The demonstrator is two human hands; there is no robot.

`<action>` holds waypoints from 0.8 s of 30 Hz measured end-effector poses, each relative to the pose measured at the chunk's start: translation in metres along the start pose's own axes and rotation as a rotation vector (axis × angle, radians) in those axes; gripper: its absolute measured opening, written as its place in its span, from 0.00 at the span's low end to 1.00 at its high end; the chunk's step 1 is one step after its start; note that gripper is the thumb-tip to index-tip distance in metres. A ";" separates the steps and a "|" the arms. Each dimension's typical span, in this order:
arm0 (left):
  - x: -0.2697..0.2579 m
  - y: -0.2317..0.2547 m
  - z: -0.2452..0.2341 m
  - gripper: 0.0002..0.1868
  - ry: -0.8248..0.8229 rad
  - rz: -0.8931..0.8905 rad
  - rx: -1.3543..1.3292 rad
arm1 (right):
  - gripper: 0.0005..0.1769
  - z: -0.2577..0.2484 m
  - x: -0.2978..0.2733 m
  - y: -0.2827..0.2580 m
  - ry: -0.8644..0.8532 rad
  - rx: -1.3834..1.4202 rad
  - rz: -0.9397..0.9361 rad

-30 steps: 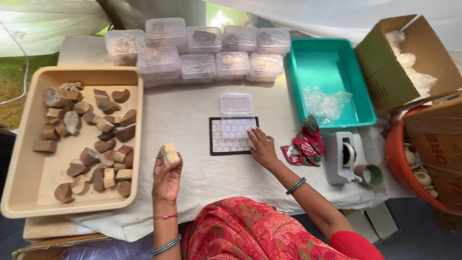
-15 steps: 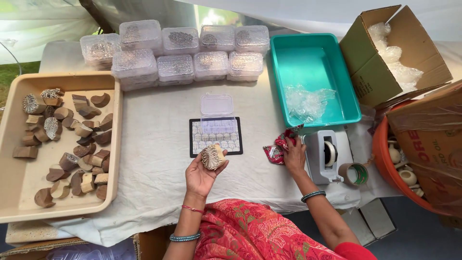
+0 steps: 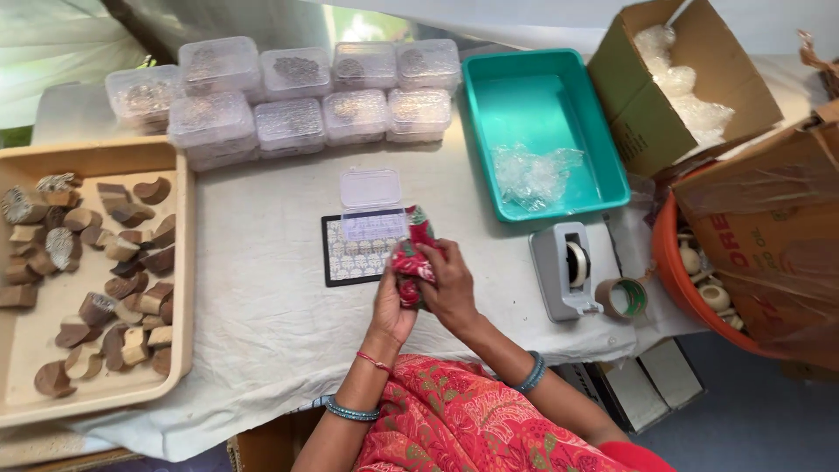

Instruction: The person wipes a clear plastic container with a cloth, places a wooden carved item inside, and wraps the container in bubble wrap. They secure the package with tape and place it on a stack of similar packages before repeating the process with another item.

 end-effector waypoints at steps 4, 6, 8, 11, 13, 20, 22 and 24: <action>-0.007 0.021 -0.006 0.27 0.037 0.195 0.124 | 0.28 0.015 -0.022 0.002 -0.089 -0.003 0.023; 0.000 0.009 -0.022 0.25 -0.073 0.065 -0.023 | 0.27 0.012 -0.023 -0.010 -0.051 0.011 -0.185; -0.013 0.010 -0.006 0.26 -0.034 0.125 0.062 | 0.26 0.015 -0.011 0.004 -0.014 -0.040 -0.065; -0.008 0.015 -0.018 0.27 0.028 0.207 0.166 | 0.24 0.010 -0.013 -0.001 0.026 -0.058 0.005; -0.001 0.018 -0.031 0.27 0.054 0.226 0.175 | 0.25 -0.002 -0.023 -0.008 0.021 -0.032 -0.049; -0.041 0.050 0.002 0.25 0.229 0.172 -0.010 | 0.21 -0.040 -0.021 0.063 -0.059 0.090 0.130; -0.044 0.046 0.010 0.20 0.212 0.176 0.063 | 0.17 -0.045 -0.018 0.077 0.067 0.140 0.263; -0.047 0.035 0.021 0.23 0.187 0.177 0.339 | 0.11 -0.039 -0.023 0.078 0.164 0.289 0.256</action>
Point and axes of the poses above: each hand's wrist, its own x-axis towards the middle knuckle, its own z-axis out of the palm, y = z × x, the point moved 5 cm from there along x, towards the middle knuckle, and after that the axes turned 12 degrees about y, right-handed, at the moved point
